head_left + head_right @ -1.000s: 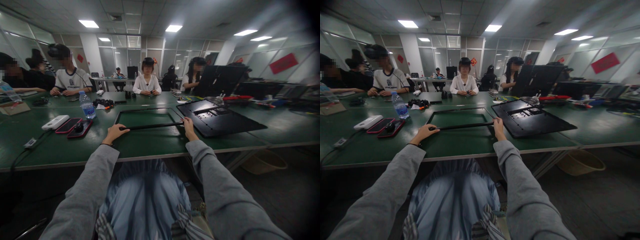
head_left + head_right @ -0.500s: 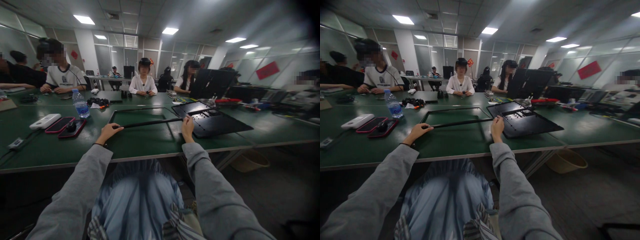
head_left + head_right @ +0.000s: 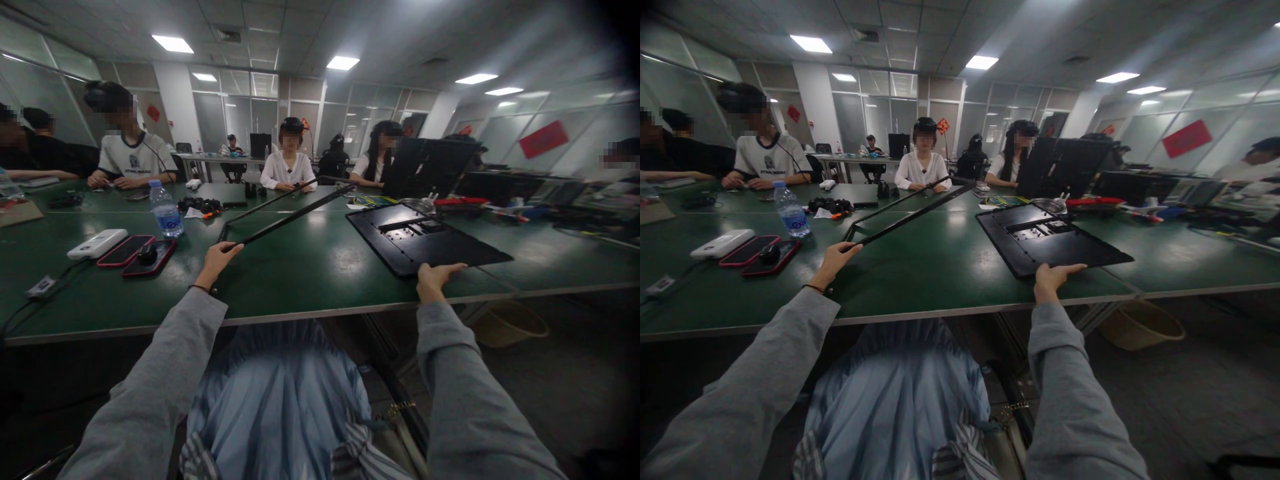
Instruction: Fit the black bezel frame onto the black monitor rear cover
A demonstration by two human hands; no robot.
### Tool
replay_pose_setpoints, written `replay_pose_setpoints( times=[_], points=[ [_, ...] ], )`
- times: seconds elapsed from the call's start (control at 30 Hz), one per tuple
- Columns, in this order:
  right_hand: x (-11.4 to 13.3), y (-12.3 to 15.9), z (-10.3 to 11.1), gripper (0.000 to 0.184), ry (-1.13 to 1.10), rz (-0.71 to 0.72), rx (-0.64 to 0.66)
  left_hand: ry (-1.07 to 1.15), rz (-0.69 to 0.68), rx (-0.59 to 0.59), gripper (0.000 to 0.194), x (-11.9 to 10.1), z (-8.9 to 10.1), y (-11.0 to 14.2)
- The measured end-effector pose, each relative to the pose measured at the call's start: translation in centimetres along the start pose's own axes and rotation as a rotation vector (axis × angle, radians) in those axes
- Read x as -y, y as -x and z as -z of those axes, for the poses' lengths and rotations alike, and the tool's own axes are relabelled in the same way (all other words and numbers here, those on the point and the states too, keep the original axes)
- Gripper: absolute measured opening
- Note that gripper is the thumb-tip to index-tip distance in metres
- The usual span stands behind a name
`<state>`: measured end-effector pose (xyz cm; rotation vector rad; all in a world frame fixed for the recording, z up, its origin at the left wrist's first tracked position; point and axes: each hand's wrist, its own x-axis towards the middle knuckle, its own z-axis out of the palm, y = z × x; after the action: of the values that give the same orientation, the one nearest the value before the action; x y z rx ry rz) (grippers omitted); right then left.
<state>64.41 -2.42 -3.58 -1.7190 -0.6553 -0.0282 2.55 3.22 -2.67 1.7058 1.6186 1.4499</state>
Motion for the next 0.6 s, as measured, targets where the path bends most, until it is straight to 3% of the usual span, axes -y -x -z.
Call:
replay_pose_setpoints(
  times=[0.1,0.3,0.47,0.6],
  points=[
    [0.8,1.1,-0.2,0.103,-0.127,-0.162,-0.036,0.083,0.036,-0.025,0.063,-0.4,0.0,0.2],
    [3.5,6.4,-0.8,0.106,-0.152,-0.124,-0.019,0.197,0.062,-0.061,0.068,-1.7,0.2,0.4],
    [5.5,10.5,-2.7,0.109,-0.126,-0.080,0.110,0.240,0.076,-0.097,0.070,-2.0,0.0,0.5],
    [5.9,11.9,-5.0,0.107,-0.301,0.018,0.305,0.205,0.056,-0.110,0.070,-1.9,0.0,0.5]
  ],
)
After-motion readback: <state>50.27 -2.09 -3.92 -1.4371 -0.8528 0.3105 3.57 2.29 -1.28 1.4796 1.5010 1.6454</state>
